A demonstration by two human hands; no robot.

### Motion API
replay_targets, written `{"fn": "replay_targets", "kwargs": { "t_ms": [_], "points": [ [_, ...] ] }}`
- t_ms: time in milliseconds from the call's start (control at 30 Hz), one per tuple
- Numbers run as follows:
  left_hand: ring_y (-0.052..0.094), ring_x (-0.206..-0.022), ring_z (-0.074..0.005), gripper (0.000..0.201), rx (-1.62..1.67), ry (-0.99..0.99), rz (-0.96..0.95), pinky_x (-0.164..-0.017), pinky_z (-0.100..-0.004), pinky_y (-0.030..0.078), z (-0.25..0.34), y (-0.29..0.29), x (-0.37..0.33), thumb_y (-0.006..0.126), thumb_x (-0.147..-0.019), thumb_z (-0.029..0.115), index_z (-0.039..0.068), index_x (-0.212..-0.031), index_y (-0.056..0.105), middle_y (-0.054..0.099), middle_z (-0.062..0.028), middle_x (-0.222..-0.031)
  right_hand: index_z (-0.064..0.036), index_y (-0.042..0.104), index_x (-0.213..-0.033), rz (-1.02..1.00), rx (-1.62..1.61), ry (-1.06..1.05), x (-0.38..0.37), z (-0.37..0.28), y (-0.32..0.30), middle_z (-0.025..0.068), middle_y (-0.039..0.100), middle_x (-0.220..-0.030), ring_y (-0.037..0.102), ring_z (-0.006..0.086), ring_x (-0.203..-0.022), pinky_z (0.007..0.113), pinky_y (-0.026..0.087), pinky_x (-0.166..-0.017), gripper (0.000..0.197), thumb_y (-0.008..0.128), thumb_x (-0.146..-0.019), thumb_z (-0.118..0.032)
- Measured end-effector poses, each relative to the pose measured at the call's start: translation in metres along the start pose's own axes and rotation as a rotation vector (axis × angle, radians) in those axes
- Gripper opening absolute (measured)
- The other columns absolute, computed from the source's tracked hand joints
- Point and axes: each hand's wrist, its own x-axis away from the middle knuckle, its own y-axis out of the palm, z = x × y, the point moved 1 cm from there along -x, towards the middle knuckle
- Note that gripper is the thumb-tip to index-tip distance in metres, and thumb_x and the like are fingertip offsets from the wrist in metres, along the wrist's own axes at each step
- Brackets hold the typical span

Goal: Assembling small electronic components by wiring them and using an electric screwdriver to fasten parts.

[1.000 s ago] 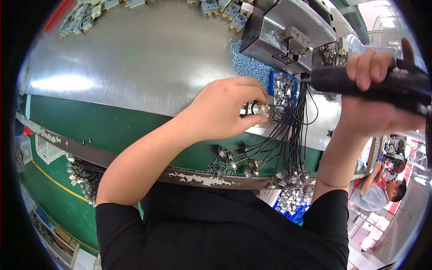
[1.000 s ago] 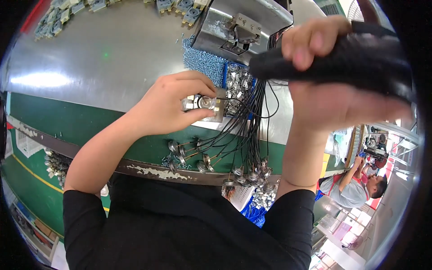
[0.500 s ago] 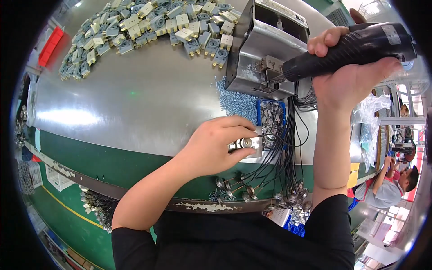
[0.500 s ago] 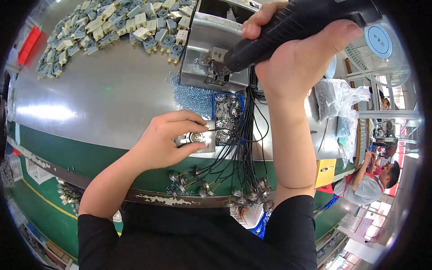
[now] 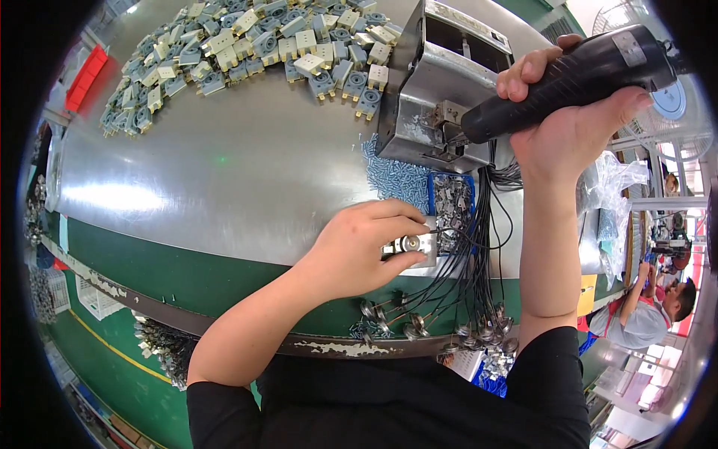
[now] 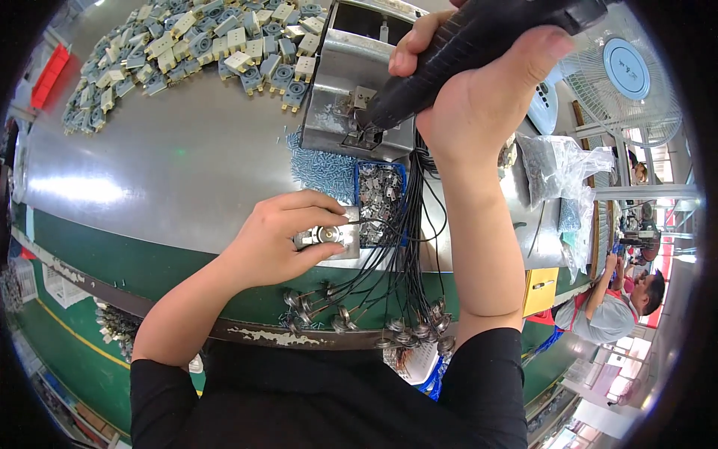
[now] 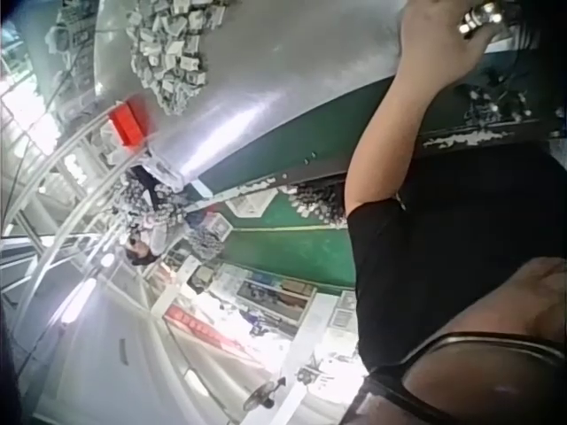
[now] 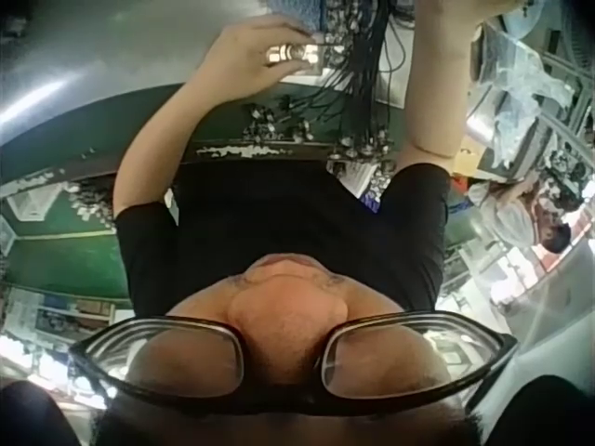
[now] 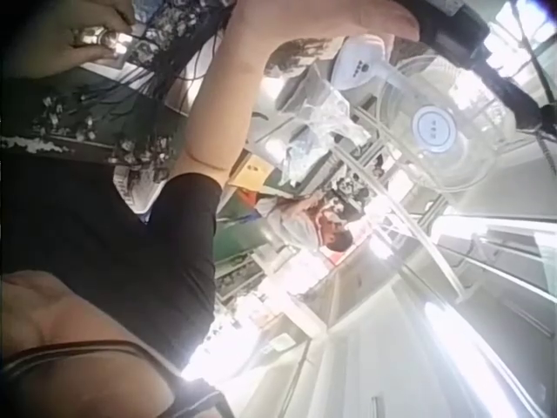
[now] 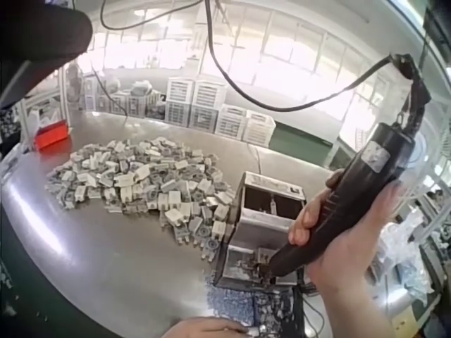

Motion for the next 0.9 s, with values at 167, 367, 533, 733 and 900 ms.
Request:
{"fn": "replay_targets", "kwargs": {
  "t_ms": [167,367,533,733,900],
  "points": [
    [0.076,-0.107,-0.0302,0.033,-0.018,0.015,0.034,-0.092,-0.0398,0.062,0.0,0.002,0.0,0.09,-0.085,0.015,0.004,-0.114,0.078,0.077,-0.0106,-0.12,-0.0039,0.052,-0.129,-0.056,-0.057,0.002,0.004,-0.002,-0.001,0.0101,0.057,-0.082,0.055,0.0235,-0.068,0.042,0.048,-0.069,0.117,0.036,-0.078,-0.108],
    [0.075,-0.108,-0.0315,0.034,-0.005,0.022,0.019,-0.093,-0.04,0.061,0.0,-0.001,0.002,0.089,-0.085,0.016,0.003,-0.114,0.077,0.076,-0.0116,-0.121,-0.0027,0.054,-0.137,-0.08,-0.016,0.019,0.013,-0.01,0.004,0.0082,0.057,-0.079,0.054,0.0218,-0.064,0.04,0.047,-0.066,0.119,0.041,-0.078,-0.106],
    [0.074,-0.112,-0.0315,0.037,0.017,0.005,0.013,-0.096,-0.0407,0.06,0.0,-0.002,0.002,0.09,-0.085,0.018,0.003,-0.116,0.077,0.075,-0.0126,-0.123,-0.0023,0.051,-0.146,-0.08,-0.067,0.08,0.029,-0.022,0.009,0.0069,0.055,-0.077,0.053,0.0203,-0.061,0.038,0.046,-0.063,0.123,0.043,-0.079,-0.105],
    [0.073,-0.115,-0.0335,0.043,0.097,-0.004,0.132,-0.1,-0.0412,0.058,0.004,-0.005,0.003,0.092,-0.085,0.021,0.001,-0.119,0.076,0.074,-0.0159,-0.126,-0.0019,0.044,-0.153,-0.241,-0.215,0.129,0.062,-0.042,0.031,0.0053,0.053,-0.077,0.052,0.0175,-0.059,0.037,0.046,-0.06,0.12,0.039,-0.086,-0.102],
    [0.076,-0.106,-0.0306,0.035,0.131,0.105,0.179,-0.09,-0.0393,0.061,0.0,-0.003,0.007,0.086,-0.092,0.024,0.004,-0.119,0.079,0.076,-0.0114,-0.123,-0.0024,0.04,-0.154,-0.262,-0.206,0.145,0.084,-0.047,0.046,0.0059,0.053,-0.075,0.05,0.0177,-0.056,0.036,0.047,-0.057,0.121,0.036,-0.086,-0.102]
  ]
}}
